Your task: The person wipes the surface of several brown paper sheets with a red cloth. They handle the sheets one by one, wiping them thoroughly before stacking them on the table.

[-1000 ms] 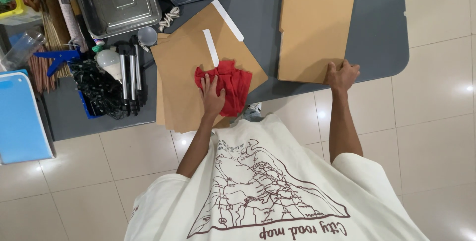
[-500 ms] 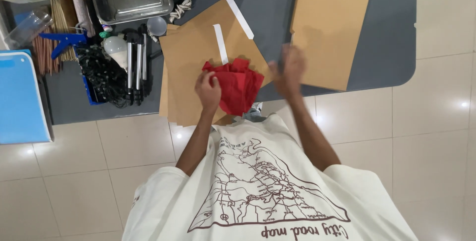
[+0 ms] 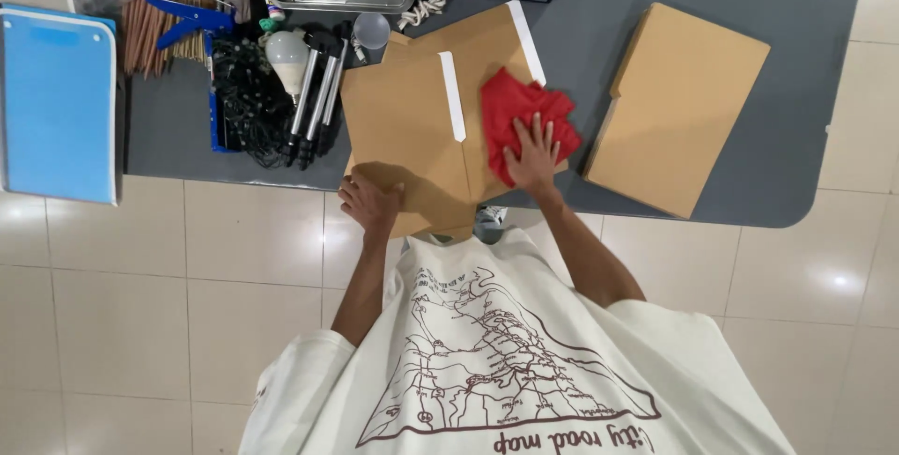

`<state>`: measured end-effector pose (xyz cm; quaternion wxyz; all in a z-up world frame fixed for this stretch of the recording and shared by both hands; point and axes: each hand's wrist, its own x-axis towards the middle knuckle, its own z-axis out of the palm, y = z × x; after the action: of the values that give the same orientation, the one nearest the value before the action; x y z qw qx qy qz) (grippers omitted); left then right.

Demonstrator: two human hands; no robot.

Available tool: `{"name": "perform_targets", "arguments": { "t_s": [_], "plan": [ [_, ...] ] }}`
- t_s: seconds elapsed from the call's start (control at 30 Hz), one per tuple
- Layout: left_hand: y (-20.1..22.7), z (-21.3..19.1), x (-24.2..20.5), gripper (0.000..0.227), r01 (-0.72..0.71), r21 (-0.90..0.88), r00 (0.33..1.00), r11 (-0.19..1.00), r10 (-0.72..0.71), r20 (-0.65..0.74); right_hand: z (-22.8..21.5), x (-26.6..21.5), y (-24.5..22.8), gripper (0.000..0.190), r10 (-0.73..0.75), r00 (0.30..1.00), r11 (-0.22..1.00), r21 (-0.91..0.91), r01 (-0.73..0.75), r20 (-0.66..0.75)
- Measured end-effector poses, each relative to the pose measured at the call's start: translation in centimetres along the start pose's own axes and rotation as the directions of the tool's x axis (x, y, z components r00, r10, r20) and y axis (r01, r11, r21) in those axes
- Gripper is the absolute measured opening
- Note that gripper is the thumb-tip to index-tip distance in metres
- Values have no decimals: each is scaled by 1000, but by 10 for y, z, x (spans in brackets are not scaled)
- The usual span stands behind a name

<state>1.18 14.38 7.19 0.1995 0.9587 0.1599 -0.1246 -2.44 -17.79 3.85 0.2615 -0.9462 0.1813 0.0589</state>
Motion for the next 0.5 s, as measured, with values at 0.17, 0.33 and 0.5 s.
{"name": "perform_targets", "arguments": {
  "t_s": [0.17,0.33,0.5],
  "plan": [
    [-27,19,31,90,-60,-44,995,997,63,79,56,55,19,52,89,995,988,133,-81,-52],
    [-41,17,48,68,-161,-110,985,981,167,50,66,17,-62,32,-156,988,982,107,156,-9],
    [-47,25,72,43,-376,-477,906,795,424,-7,53,-74,-127,36,-328,941,936,163,312,80]
  ]
}}
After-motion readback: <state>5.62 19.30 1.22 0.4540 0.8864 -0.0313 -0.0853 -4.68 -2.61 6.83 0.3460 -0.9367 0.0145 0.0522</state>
